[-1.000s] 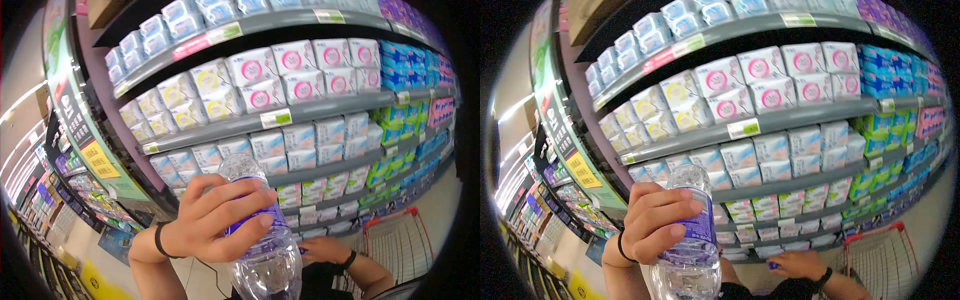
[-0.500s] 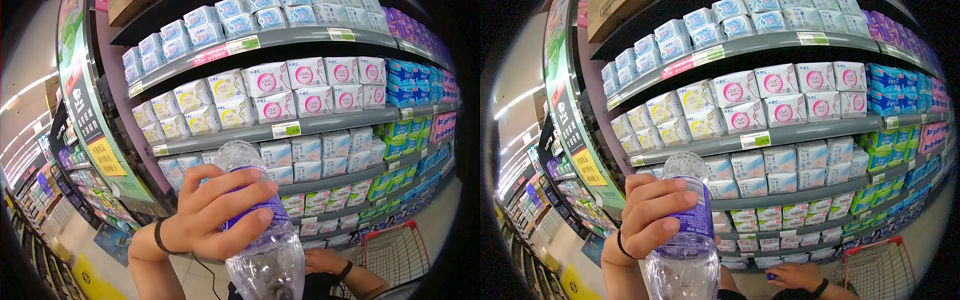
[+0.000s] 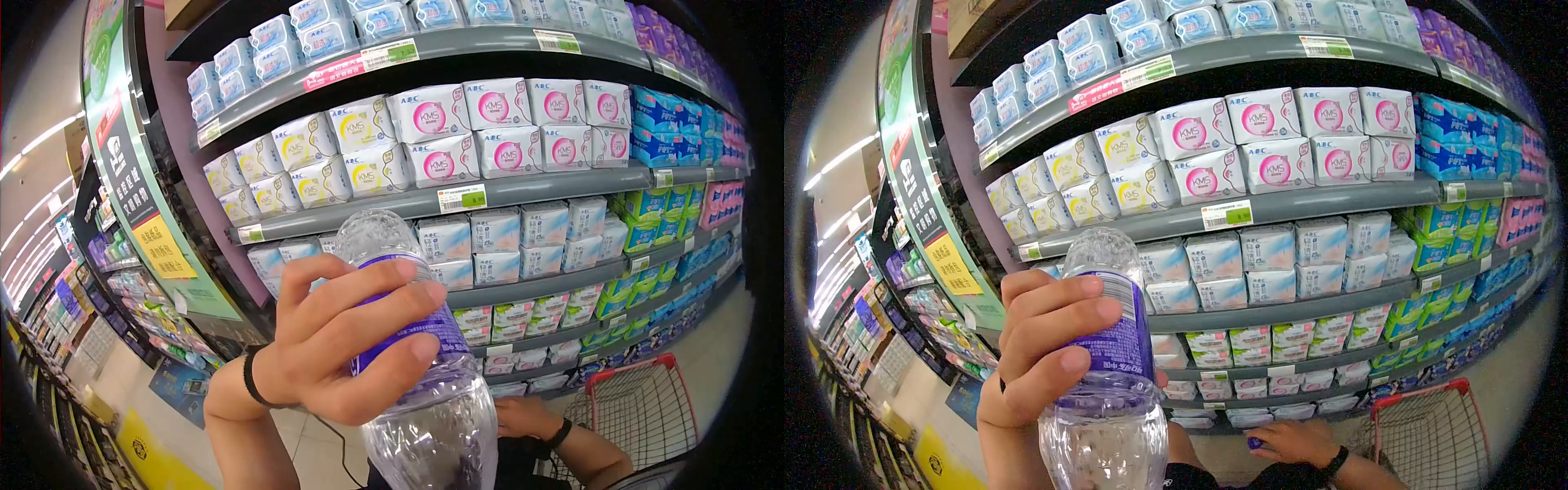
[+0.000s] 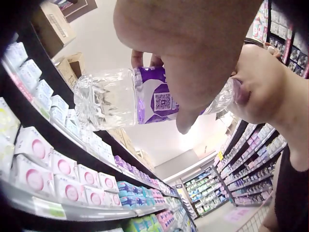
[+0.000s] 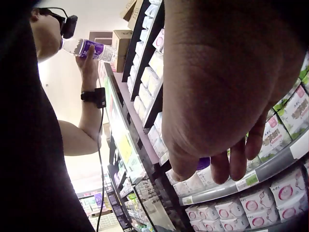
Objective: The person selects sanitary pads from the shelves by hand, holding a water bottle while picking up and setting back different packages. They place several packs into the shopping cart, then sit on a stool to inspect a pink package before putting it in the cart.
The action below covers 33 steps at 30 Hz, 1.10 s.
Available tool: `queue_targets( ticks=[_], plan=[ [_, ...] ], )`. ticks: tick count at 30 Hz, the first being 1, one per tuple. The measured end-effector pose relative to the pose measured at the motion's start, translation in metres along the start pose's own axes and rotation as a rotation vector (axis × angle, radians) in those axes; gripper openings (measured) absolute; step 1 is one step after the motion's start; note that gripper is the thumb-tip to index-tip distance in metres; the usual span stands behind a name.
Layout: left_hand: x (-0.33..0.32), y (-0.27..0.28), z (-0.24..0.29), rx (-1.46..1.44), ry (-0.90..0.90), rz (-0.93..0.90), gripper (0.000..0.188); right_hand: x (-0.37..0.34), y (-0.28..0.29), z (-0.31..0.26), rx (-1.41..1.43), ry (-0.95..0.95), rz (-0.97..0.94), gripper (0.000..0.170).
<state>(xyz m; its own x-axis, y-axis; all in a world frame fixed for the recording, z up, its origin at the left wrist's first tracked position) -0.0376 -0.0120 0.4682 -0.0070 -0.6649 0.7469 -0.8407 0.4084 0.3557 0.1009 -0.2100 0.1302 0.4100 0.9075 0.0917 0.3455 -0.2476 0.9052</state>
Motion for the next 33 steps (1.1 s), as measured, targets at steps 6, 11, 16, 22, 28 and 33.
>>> queue_targets(
  ticks=[6,11,16,22,28,33],
  plan=[
    [0.001,-0.001,-0.002,0.003,-0.004,0.017,0.033,0.003,0.002,0.001,-0.004,-0.029,-0.1,0.047],
    [0.0,0.0,0.001,0.036,-0.001,0.031,0.035,0.002,0.002,-0.002,-0.057,-0.062,-0.091,0.047],
    [0.003,0.002,0.002,0.057,0.001,0.024,0.036,0.001,-0.012,0.007,-0.016,-0.007,-0.034,0.046],
    [0.003,0.005,0.003,0.09,-0.004,0.032,0.038,0.004,-0.002,0.0,0.051,-0.013,-0.077,0.046],
    [0.005,0.009,0.004,0.127,0.015,-0.029,0.054,0.001,-0.005,0.002,0.045,0.03,-0.012,0.045],
    [0.006,0.01,0.003,0.14,-0.023,0.027,0.04,0.004,-0.002,0.0,0.044,0.035,-0.05,0.045]
  ],
)
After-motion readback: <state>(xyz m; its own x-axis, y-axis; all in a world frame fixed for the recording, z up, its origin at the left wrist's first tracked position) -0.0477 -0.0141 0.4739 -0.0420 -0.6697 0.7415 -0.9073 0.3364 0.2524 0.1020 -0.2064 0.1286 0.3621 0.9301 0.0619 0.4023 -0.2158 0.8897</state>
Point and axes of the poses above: each hand's wrist, its own x-axis towards the middle knuckle, its own y-axis out of the back of the hand, z = x × y, the point moved 4 cm from there along x, towards the middle knuckle, and after that the axes turned 5 degrees about -y, right-handed, at the moved point
